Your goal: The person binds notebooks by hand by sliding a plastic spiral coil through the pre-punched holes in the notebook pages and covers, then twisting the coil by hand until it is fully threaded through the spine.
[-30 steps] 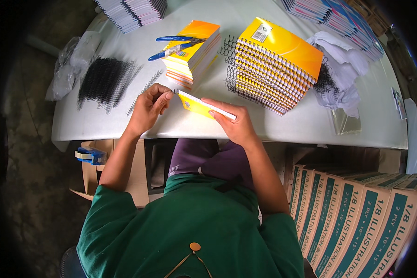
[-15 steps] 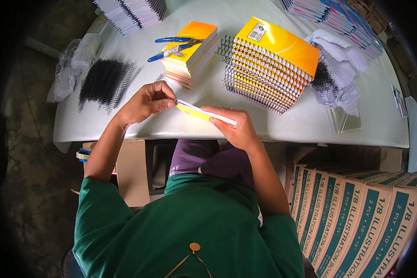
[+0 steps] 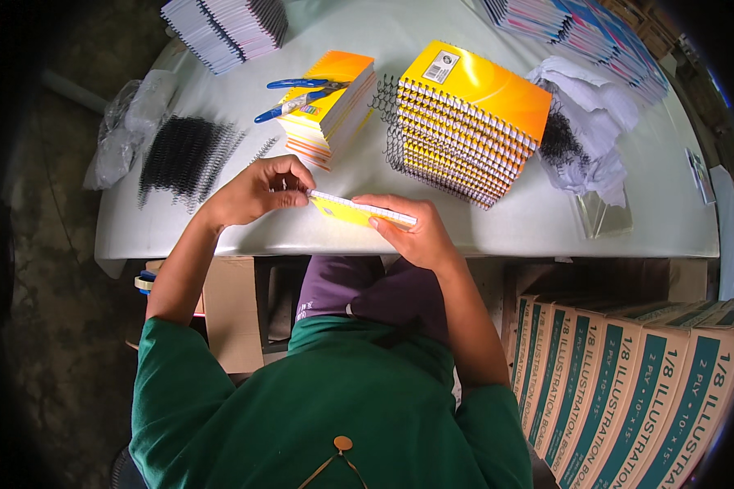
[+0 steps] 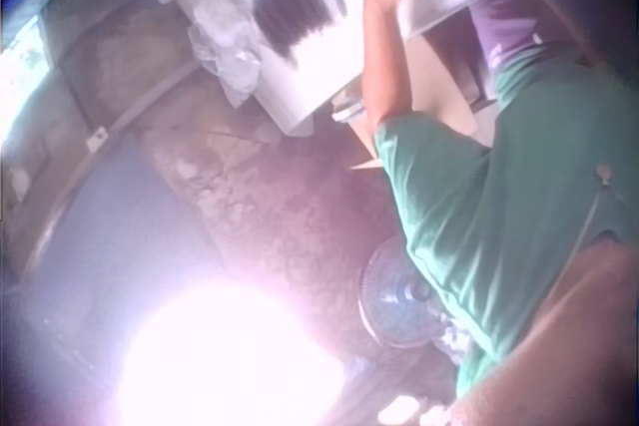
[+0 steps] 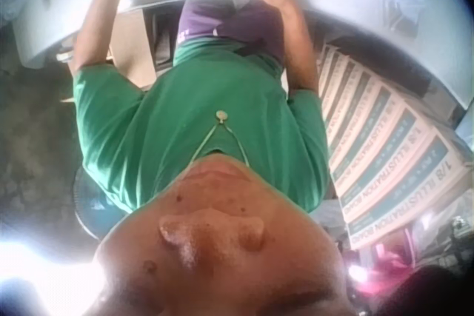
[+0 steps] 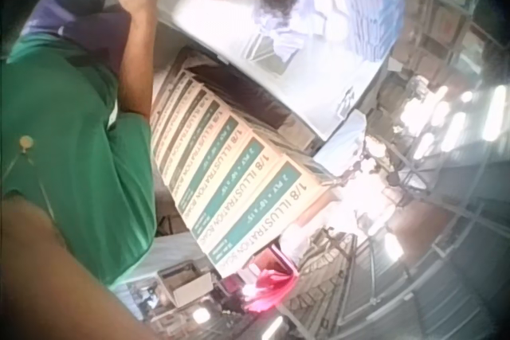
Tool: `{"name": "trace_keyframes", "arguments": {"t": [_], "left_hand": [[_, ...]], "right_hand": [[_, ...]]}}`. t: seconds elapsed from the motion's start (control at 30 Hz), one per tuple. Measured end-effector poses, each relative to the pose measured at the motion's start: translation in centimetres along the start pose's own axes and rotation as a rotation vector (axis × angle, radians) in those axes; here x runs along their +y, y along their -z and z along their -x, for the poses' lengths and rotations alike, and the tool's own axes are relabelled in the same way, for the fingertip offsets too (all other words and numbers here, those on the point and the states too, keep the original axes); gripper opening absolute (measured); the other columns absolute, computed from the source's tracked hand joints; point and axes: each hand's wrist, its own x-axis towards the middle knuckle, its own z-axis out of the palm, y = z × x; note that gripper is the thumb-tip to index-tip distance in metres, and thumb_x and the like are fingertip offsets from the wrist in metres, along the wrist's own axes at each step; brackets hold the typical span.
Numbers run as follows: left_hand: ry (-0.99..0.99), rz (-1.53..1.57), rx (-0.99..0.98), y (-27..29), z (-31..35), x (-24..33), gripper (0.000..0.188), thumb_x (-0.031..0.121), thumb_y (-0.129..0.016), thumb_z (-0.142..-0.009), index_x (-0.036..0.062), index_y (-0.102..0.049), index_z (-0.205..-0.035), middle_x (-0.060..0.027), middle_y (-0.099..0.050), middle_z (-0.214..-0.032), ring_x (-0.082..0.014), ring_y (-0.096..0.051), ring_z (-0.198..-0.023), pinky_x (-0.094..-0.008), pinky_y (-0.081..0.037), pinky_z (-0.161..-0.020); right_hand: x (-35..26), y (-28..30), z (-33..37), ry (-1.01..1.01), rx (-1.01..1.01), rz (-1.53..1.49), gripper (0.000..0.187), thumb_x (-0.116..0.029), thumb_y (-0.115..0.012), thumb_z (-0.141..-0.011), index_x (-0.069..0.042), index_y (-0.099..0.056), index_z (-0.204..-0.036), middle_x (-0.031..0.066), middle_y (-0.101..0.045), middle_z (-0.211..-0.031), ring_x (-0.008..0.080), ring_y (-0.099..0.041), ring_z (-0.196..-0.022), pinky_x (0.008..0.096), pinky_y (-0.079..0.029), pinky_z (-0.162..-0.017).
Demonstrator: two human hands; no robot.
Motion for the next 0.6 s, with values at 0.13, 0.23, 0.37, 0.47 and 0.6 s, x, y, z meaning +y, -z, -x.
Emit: {"name": "trace_keyframes", "arguments": {"t": [0.13, 0.23, 0.37, 0.47, 0.6], "left_hand": [[-0.282, -0.478, 0.172, -0.8, 0.3, 0.6, 0.030, 0.015, -0.065, -0.079, 0.0053, -0.058, -0.106, -0.0037, -0.058, -0.095, -0.0182, -0.050, -0.080, -0.0295, -0.040, -0.069], [-0.130, -0.734, 0.012, 0.1, 0.5, 1.1, 0.029, 0.016, -0.066, -0.077, 0.0058, -0.059, -0.103, -0.0100, -0.059, -0.099, -0.0260, -0.054, -0.088, -0.0358, -0.041, -0.076], [-0.370, -1.074, 0.448, -1.8, 0.0, 1.8, 0.018, 0.016, -0.070, -0.071, 0.0076, -0.061, -0.084, -0.0030, -0.058, -0.084, -0.0222, -0.054, -0.088, -0.0337, -0.036, -0.080], [-0.284, -1.051, 0.181, -1.7, 0.5, 1.4, 0.025, 0.018, -0.072, -0.068, 0.0082, -0.059, -0.088, -0.0031, -0.057, -0.088, -0.0210, -0.052, -0.090, -0.0333, -0.035, -0.080], [-0.436, -1.191, 0.689, -3.8, 0.4, 0.3, 0.076, 0.043, -0.073, -0.064, 0.0066, -0.043, -0.124, -0.0188, -0.038, -0.131, -0.0365, -0.033, -0.123, -0.0491, -0.023, -0.099]], "right_hand": [[0.2, -0.8, 0.1, -0.009, 0.073, 0.001, 0.027, 0.000, -0.058, -0.082, 0.001, -0.060, -0.109, 0.0109, -0.066, -0.094, 0.0102, -0.059, -0.082, 0.0232, -0.047, -0.075], [0.5, -0.9, 0.4, -0.029, 0.089, 0.096, 0.029, 0.001, -0.059, -0.081, -0.001, -0.060, -0.110, 0.0124, -0.066, -0.092, 0.0117, -0.061, -0.080, 0.0233, -0.047, -0.073], [0.1, -1.6, 0.5, 0.059, 0.120, 0.252, 0.033, 0.004, -0.057, -0.079, -0.004, -0.060, -0.111, 0.0147, -0.065, -0.096, 0.0198, -0.064, -0.080, 0.0268, -0.049, -0.071], [0.4, -2.1, 0.6, 0.171, 0.142, 0.302, 0.035, 0.006, -0.055, -0.079, -0.004, -0.060, -0.111, 0.0149, -0.064, -0.101, 0.0265, -0.065, -0.083, 0.0304, -0.050, -0.071], [0.3, -3.3, 0.9, 0.199, 0.196, 0.365, 0.037, 0.007, -0.056, -0.077, -0.005, -0.060, -0.112, 0.0149, -0.064, -0.102, 0.0281, -0.064, -0.086, 0.0328, -0.051, -0.073]]}}
